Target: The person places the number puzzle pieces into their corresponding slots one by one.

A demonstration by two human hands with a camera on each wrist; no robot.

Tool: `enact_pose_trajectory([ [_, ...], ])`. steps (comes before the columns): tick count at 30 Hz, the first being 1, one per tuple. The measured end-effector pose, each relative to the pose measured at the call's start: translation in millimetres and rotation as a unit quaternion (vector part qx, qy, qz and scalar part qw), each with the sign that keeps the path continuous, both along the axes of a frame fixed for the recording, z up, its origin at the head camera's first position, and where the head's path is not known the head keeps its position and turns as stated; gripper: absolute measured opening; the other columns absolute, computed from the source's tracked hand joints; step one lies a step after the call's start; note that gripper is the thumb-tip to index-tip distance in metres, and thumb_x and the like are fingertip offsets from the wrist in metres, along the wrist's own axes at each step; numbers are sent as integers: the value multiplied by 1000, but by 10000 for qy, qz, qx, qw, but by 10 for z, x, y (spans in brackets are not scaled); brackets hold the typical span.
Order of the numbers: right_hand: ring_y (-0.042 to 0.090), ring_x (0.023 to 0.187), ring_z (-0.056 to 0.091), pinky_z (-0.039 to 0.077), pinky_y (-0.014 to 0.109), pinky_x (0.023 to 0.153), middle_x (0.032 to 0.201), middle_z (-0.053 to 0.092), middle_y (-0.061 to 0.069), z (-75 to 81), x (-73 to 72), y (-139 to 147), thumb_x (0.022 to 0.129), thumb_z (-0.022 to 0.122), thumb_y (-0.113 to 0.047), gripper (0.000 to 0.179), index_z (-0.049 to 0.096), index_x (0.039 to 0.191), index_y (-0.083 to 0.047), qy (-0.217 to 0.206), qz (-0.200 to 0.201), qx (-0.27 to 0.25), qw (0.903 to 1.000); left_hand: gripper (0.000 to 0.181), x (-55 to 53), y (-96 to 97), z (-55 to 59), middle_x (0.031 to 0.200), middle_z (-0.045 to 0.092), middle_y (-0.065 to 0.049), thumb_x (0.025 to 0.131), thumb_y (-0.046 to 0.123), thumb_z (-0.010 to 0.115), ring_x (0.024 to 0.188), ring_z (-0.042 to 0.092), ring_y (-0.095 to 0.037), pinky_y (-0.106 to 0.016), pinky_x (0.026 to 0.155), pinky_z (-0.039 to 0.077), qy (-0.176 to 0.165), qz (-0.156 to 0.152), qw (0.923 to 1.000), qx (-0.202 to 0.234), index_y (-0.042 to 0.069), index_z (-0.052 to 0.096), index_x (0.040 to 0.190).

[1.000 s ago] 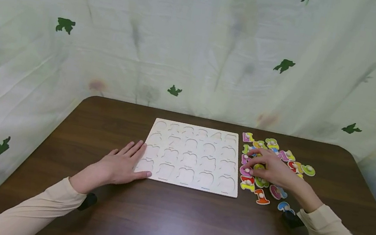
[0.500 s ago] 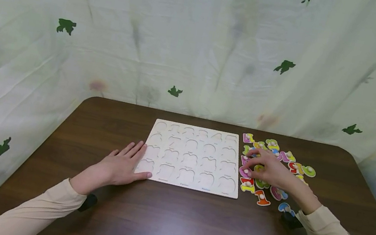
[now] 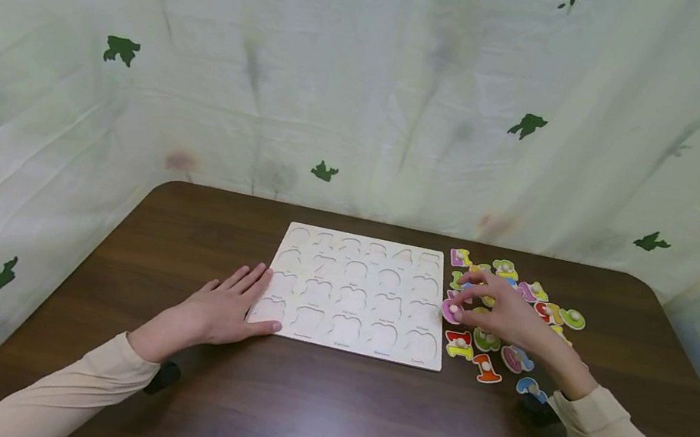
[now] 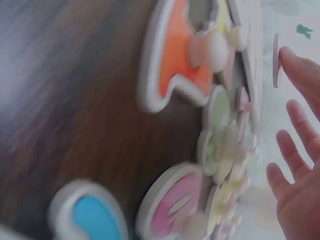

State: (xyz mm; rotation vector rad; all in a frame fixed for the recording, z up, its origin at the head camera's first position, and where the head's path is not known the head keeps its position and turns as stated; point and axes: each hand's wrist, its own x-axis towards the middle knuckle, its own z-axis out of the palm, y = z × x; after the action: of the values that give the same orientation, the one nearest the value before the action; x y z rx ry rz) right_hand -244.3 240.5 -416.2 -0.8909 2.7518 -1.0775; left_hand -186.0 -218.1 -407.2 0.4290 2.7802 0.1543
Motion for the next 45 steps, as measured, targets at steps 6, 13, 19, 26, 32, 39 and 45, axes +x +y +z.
enact_pose_trajectory([
  [6, 32, 120, 47, 42, 55, 92, 130, 55, 11, 47, -55, -158, 83, 81, -26, 14, 78, 96, -22, -213, -98, -178, 9996, 101, 13, -23, -5, 163, 9, -15, 89, 75, 43, 148, 12, -38, -66, 109, 19, 47, 18, 10000, 20, 8, 12, 158],
  [13, 30, 119, 46, 48, 48, 85, 129, 55, 14, 112, -148, -385, 83, 81, -25, 15, 78, 96, -18, -273, -85, -305, 9991, 101, 7, -21, -16, 164, 7, -14, 90, 75, 42, 148, 10, -37, -67, 109, 17, 25, 37, 10000, 57, 8, 10, 159],
  [19, 29, 109, 50, 51, 35, 57, 131, 54, 8, 165, -219, -585, 83, 80, -27, 14, 78, 94, -19, -507, -293, -271, 9979, 103, -13, -25, -34, 164, 7, -14, 88, 77, 42, 148, 8, -37, -67, 109, 16, 5, 53, 10000, 84, 9, 9, 159],
  [26, 27, 115, 52, 44, 39, 83, 132, 56, 5, 164, -378, -820, 82, 81, -32, 20, 79, 98, -20, -482, -428, -355, 9973, 108, -84, -94, -187, 165, 3, -7, 83, 84, 38, 149, 3, -32, -65, 110, 15, 59, 147, 9999, 10, 16, 6, 160],
  [32, 25, 126, 45, 37, 48, 99, 132, 57, 6, 150, -529, -1039, 84, 80, -32, 21, 79, 99, -18, -531, -338, -623, 9961, 108, -88, -90, -184, 165, 4, -6, 82, 85, 38, 149, 5, -32, -66, 110, 15, 87, 108, 9999, 89, 16, 7, 160],
  [39, 24, 127, 45, 36, 47, 102, 135, 57, 12, 161, -685, -1393, 84, 80, -26, 20, 79, 99, -12, -851, -418, -1019, 9903, 109, -33, -72, -92, 164, 7, -11, 83, 84, 37, 149, 7, -36, -68, 109, 14, 14, 58, 9998, 188, 12, 9, 159],
  [45, 24, 126, 46, 34, 45, 105, 133, 58, 15, 138, -784, -1721, 83, 81, -20, 20, 79, 98, -8, -789, -371, -1084, 9903, 106, -16, -51, -67, 165, 6, -10, 85, 82, 38, 149, 7, -34, -65, 110, 16, 26, 93, 10000, -4, 12, 9, 159],
])
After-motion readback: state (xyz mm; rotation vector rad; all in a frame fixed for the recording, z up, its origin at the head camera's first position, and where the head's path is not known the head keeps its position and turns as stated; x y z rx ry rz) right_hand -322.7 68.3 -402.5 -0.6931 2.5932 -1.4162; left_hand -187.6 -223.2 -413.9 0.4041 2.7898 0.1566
